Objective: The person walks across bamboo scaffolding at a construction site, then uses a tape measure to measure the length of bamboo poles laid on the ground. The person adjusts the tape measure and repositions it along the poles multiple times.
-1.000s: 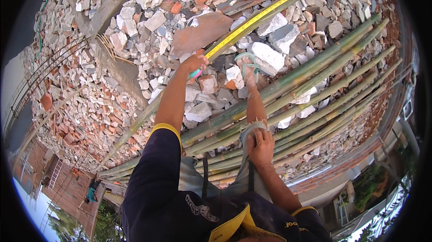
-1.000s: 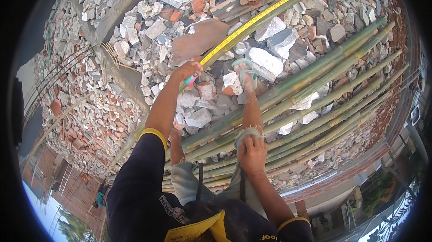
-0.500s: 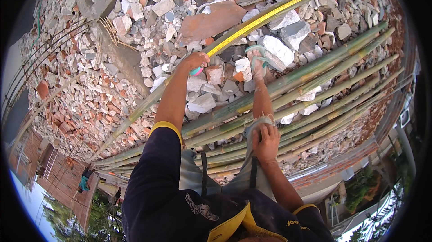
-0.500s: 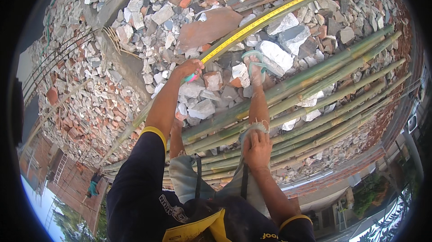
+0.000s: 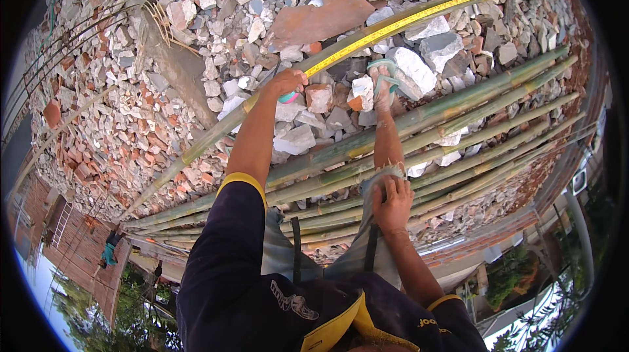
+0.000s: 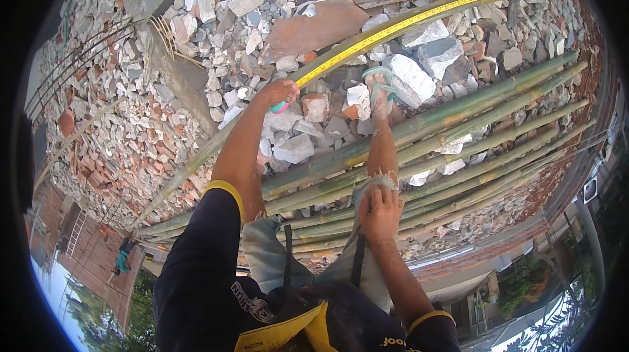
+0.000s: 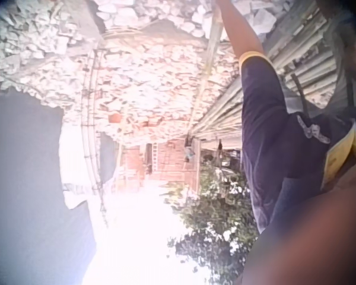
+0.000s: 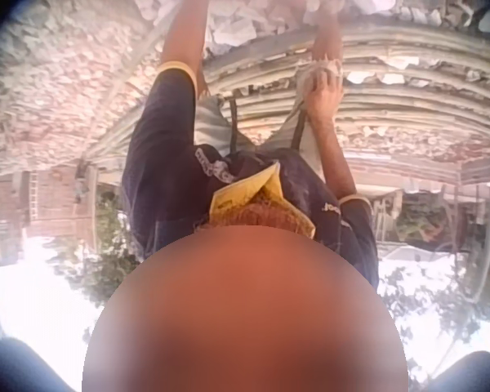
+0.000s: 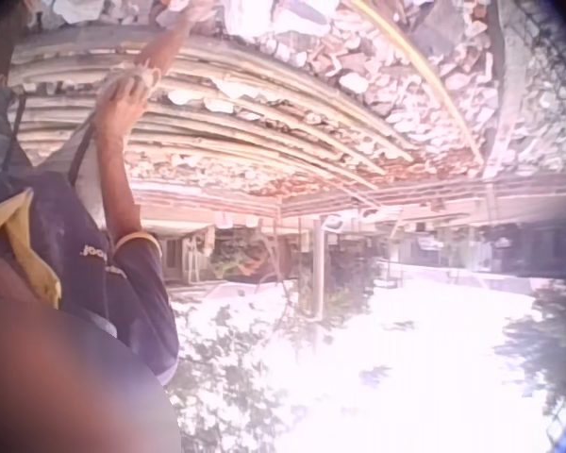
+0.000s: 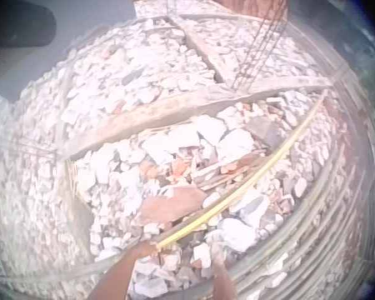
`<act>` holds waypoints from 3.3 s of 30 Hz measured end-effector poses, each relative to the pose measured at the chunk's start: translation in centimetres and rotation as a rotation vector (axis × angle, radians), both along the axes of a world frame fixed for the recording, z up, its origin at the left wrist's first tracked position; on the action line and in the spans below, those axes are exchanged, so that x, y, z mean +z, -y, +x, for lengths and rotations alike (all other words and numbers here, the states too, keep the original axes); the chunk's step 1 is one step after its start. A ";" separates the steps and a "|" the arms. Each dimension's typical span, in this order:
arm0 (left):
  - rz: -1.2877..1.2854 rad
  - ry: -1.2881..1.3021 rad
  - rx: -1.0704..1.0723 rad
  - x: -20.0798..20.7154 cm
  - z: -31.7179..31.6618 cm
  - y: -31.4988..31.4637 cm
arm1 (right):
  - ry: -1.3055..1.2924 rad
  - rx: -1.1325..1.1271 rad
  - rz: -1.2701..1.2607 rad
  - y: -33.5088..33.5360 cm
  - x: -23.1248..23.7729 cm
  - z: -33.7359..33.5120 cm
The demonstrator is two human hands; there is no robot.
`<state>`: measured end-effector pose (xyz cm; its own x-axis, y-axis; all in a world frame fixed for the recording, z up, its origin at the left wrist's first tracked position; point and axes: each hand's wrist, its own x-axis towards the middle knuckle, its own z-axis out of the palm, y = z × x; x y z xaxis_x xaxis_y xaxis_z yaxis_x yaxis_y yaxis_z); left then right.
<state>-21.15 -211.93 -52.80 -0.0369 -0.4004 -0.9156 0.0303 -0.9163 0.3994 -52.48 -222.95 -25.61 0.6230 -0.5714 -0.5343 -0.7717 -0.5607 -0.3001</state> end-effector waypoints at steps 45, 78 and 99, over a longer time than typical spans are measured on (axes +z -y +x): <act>-0.059 0.014 0.087 -3.5 -0.6 -5.8 | -0.108 0.095 -0.013 -2.2 -0.4 0.3; 0.023 0.139 -0.022 -1.2 1.2 -15.8 | -0.191 0.178 -0.078 -4.7 -1.1 1.0; 0.080 0.152 -0.005 0.9 3.4 -27.9 | -0.222 0.274 -0.170 -7.3 -1.2 2.9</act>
